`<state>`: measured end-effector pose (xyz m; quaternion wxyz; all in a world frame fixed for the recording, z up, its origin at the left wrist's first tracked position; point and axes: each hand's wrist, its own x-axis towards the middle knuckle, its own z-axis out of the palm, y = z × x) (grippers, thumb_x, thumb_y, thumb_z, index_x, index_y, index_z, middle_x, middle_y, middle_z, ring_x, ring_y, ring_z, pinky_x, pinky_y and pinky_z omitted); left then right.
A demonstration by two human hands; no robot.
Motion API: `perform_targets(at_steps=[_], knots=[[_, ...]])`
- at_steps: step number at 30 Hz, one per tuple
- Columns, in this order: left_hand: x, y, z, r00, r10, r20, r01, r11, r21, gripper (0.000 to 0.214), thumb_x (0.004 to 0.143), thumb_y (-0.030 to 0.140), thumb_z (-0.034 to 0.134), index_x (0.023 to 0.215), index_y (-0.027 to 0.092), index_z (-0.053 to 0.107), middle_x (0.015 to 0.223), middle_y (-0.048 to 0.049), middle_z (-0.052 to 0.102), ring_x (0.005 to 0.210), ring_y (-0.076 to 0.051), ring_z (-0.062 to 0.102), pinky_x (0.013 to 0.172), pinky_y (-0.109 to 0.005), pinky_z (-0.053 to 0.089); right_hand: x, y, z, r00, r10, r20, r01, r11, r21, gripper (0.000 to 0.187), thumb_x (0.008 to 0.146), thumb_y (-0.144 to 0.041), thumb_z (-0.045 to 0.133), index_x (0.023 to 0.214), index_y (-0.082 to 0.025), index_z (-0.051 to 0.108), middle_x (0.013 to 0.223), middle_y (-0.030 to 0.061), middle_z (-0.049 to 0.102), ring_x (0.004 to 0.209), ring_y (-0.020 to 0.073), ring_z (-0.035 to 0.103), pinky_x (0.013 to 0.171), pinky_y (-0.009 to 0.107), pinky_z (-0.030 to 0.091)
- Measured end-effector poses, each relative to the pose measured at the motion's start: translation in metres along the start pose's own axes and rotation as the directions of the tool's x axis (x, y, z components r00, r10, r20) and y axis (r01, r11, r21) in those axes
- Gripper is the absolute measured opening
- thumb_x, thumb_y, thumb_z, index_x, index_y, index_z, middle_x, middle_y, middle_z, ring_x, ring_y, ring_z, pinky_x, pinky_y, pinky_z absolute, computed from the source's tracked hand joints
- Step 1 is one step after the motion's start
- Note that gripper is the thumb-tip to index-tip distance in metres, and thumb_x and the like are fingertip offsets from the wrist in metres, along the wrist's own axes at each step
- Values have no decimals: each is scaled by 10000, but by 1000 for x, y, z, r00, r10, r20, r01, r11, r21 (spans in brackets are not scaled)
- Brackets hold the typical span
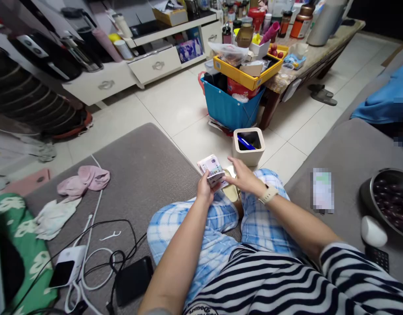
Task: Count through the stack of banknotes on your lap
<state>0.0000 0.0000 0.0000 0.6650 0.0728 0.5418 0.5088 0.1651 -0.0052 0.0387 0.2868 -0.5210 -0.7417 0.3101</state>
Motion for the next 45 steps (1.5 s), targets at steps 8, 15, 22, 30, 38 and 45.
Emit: perform_targets(at_steps=[8,15,22,30,38,45], knots=[[-2,-7,3,980,-95,173,85,994,66,464,858,527,539,1146,176,635,995,-125,691,742,-202,673,594,-302,545,32,34,46,928,372,39,-367,884,289,403,915,-415,487,1254,-198,512,1049,91,664,964,239,619,893,381,445],[9,-24,-3,995,-1,98,-20,978,208,274,802,298,673,1042,165,666,905,-102,699,739,-194,670,644,-296,536,25,36,68,900,435,37,-411,817,405,257,868,-363,499,1051,-189,547,1014,93,637,971,246,594,886,382,441],[13,-29,-7,986,23,167,-63,970,236,189,807,273,658,952,156,690,877,-106,720,798,-215,687,712,-311,543,24,43,91,946,320,58,-282,716,638,624,791,-470,602,1299,-199,364,1183,101,569,1105,233,566,994,405,409],[11,-5,-6,999,31,12,-31,999,-20,183,854,259,591,977,129,631,857,-102,703,645,-176,669,511,-254,523,30,42,84,983,181,34,-151,689,709,386,870,-522,454,1021,-211,626,1011,81,660,967,241,617,902,406,476],[1,12,-6,975,-171,141,192,969,-152,288,905,317,521,1087,112,610,843,-107,697,637,-165,677,474,-218,525,23,34,67,993,120,-13,-95,843,529,363,909,-443,435,1048,-196,661,1023,78,684,960,244,611,852,377,479],[1,12,-6,973,-178,145,199,969,-147,302,910,353,515,1061,114,622,888,-115,694,671,-163,677,504,-224,529,14,22,55,998,52,-38,-39,958,284,384,956,-349,355,1250,-215,563,1158,91,651,1033,248,596,888,365,437]])
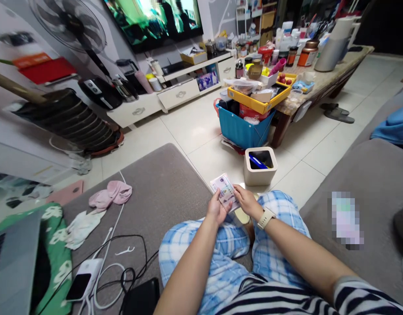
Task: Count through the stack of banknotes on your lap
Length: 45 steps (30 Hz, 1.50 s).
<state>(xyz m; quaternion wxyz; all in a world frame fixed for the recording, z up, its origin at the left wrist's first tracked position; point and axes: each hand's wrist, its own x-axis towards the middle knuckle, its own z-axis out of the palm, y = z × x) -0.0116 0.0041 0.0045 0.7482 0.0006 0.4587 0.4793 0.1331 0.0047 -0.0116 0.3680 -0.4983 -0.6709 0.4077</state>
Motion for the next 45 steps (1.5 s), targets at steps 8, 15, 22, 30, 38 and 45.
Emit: perform_targets(at_steps=[8,15,22,30,38,45], knots=[[4,-10,4,986,140,-93,-129,985,117,229,848,289,605,1001,123,642,903,-109,692,665,-164,664,551,-263,542,9,9,-2,992,126,-13,-122,978,170,313,908,-392,453,1060,-199,647,1036,55,685,937,212,612,831,319,452],[4,-21,5,988,151,-35,-135,950,282,186,819,250,636,959,130,660,943,-111,698,747,-184,665,601,-281,552,13,19,0,962,258,-86,-236,949,207,266,857,-418,490,887,-184,613,855,17,652,772,177,570,725,281,429],[1,-11,5,999,23,33,-28,987,155,263,840,294,583,1052,150,643,956,-118,699,806,-229,680,731,-412,558,16,28,4,961,269,-60,-236,917,322,273,814,-463,499,777,-193,525,718,-14,551,685,160,498,655,264,395],[2,-15,9,991,97,-86,-82,982,168,235,866,274,554,1017,115,637,883,-108,692,679,-181,659,575,-300,555,14,23,4,948,305,-89,-267,917,297,262,794,-445,527,823,-189,570,791,6,600,743,172,537,686,280,407],[10,-16,7,953,219,-209,-181,966,184,152,823,255,592,906,137,639,793,-68,671,631,-156,637,555,-266,533,13,9,-3,927,300,-223,-236,932,274,307,772,-487,604,694,-199,528,638,-21,529,622,151,490,614,272,373],[8,-19,7,960,224,-168,-184,957,225,148,751,216,665,886,160,637,794,-54,689,694,-163,654,688,-318,538,13,9,-2,939,269,-212,-216,946,243,315,771,-468,611,653,-199,498,594,-34,481,581,136,437,564,260,324]])
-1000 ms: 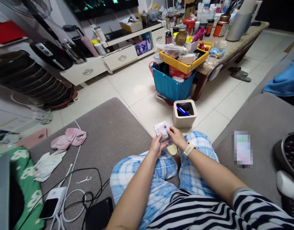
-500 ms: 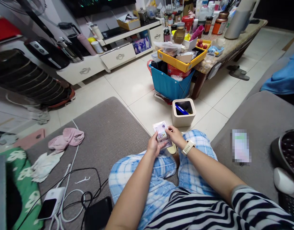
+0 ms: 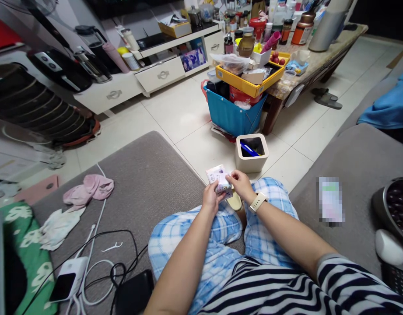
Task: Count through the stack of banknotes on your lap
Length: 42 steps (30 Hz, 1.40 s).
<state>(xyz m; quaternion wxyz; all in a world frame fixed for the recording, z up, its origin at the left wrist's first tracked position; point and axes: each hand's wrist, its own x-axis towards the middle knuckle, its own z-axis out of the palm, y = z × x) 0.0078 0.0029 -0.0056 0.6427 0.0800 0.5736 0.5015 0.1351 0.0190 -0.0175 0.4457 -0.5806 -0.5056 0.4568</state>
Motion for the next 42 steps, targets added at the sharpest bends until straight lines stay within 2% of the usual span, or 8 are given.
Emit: perform_targets(at_steps=[5,10,14,22,27,29,35,42], knots=[[2,1,0,1000,-16,-23,15,999,-36,176,793,281,636,923,164,647,827,-67,700,710,-183,664,732,-380,542,-2,-3,-1,999,-52,8,51,999,18,291,791,-444,594,668,-198,499,606,-33,472,595,137,430,579,261,330],[7,2,-2,998,-6,-60,1,996,-84,188,824,302,599,939,163,652,817,-66,700,696,-186,662,729,-391,547,-3,-6,-1,986,-105,128,82,982,171,259,811,-433,585,725,-192,549,672,-13,511,637,142,454,604,264,362],[9,1,-3,997,3,-74,-10,996,-91,185,828,304,591,923,158,654,780,-55,692,657,-165,648,694,-348,549,-4,-7,0,977,-98,191,44,963,267,259,821,-442,578,769,-188,584,685,-8,517,606,133,444,564,258,353],[11,0,-3,998,4,-69,-11,996,-91,164,815,279,603,902,148,650,706,-35,678,586,-157,635,623,-306,545,-5,-10,-1,979,-61,196,-4,950,313,318,808,-487,596,701,-188,570,582,-25,462,533,119,400,506,252,312],[12,-2,-2,998,63,12,-61,989,-138,139,779,229,623,852,115,652,736,-70,700,641,-195,672,677,-324,552,-4,-7,0,966,-52,252,-39,939,342,380,855,-533,519,715,-184,581,541,-13,517,514,124,423,531,261,336],[10,-2,-1,997,79,21,-75,987,-145,128,767,200,626,849,105,653,742,-78,706,660,-205,682,708,-339,555,-3,-5,0,973,-57,224,-20,945,328,378,852,-531,530,705,-186,574,551,-7,540,534,130,457,565,267,363],[5,-2,1,998,60,28,-56,990,-126,181,718,124,659,898,113,651,764,-68,717,685,-212,695,769,-389,559,2,3,-1,1000,10,20,-14,979,202,315,752,-492,660,730,-199,544,619,-21,544,592,144,499,599,272,392],[7,-4,-1,996,76,55,-68,989,-133,203,675,94,686,873,107,646,794,-91,720,813,-254,705,827,-413,545,5,11,1,998,40,57,-47,991,128,295,760,-476,615,700,-197,540,639,-15,538,620,148,488,605,272,391]])
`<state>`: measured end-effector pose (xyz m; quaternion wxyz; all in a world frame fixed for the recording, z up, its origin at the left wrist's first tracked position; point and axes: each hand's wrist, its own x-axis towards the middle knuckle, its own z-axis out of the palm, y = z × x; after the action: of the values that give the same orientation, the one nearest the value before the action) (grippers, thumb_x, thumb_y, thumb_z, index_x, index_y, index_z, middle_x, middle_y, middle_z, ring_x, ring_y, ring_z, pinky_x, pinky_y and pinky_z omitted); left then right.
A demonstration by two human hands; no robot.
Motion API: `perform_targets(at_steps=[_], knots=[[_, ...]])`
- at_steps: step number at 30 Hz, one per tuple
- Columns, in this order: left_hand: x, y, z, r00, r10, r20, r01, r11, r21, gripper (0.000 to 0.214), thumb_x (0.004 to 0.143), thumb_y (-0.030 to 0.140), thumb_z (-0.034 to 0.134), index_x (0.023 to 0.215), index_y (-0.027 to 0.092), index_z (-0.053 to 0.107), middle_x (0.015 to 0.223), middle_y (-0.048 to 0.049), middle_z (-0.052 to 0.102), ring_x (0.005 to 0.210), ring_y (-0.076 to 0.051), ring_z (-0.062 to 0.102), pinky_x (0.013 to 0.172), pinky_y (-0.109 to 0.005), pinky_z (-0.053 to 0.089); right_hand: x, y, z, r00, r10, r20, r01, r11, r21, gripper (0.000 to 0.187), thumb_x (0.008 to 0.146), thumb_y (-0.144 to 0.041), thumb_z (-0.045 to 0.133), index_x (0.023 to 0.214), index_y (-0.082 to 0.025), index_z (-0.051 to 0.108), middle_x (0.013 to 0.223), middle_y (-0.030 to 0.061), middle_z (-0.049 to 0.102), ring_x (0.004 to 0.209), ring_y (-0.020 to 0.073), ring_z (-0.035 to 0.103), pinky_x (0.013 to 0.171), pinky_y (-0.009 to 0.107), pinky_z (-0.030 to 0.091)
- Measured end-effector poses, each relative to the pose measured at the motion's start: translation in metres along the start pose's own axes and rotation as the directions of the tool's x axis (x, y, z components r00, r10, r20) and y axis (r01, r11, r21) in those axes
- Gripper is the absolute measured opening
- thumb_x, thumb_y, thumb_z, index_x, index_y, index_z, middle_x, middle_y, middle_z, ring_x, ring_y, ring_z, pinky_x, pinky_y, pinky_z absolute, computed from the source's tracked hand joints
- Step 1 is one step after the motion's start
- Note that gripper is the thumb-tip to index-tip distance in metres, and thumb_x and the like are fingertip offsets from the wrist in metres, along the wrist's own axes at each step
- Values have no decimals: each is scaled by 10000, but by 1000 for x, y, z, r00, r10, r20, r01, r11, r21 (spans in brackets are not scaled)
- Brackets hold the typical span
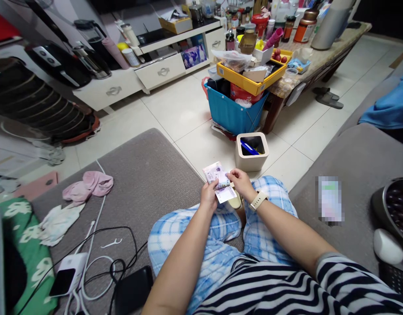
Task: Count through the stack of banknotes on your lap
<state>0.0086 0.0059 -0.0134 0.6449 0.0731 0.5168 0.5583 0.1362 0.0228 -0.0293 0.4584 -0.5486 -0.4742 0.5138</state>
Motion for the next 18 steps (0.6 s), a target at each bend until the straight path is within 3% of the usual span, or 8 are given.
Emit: perform_targets(at_steps=[7,12,18], knots=[[7,1,0,1000,-5,-30,3,997,-78,197,826,268,600,915,104,663,852,-104,727,818,-251,707,811,-391,550,-3,-7,1,998,-35,56,30,996,81,291,751,-463,632,695,-195,535,637,-22,516,614,138,466,585,263,377],[12,-1,-3,1000,11,-20,-13,996,-91,192,831,264,591,907,107,671,842,-88,729,772,-225,707,798,-357,550,-7,-13,4,991,-10,137,-16,981,191,328,730,-507,647,729,-199,534,619,-30,498,563,125,441,529,253,348],[9,-1,-2,999,6,-40,-9,997,-72,181,831,258,589,886,115,684,826,-85,727,795,-233,706,794,-352,548,-8,-14,4,991,-10,132,-18,978,209,327,723,-506,653,741,-200,539,624,-27,500,576,128,456,524,251,349]])
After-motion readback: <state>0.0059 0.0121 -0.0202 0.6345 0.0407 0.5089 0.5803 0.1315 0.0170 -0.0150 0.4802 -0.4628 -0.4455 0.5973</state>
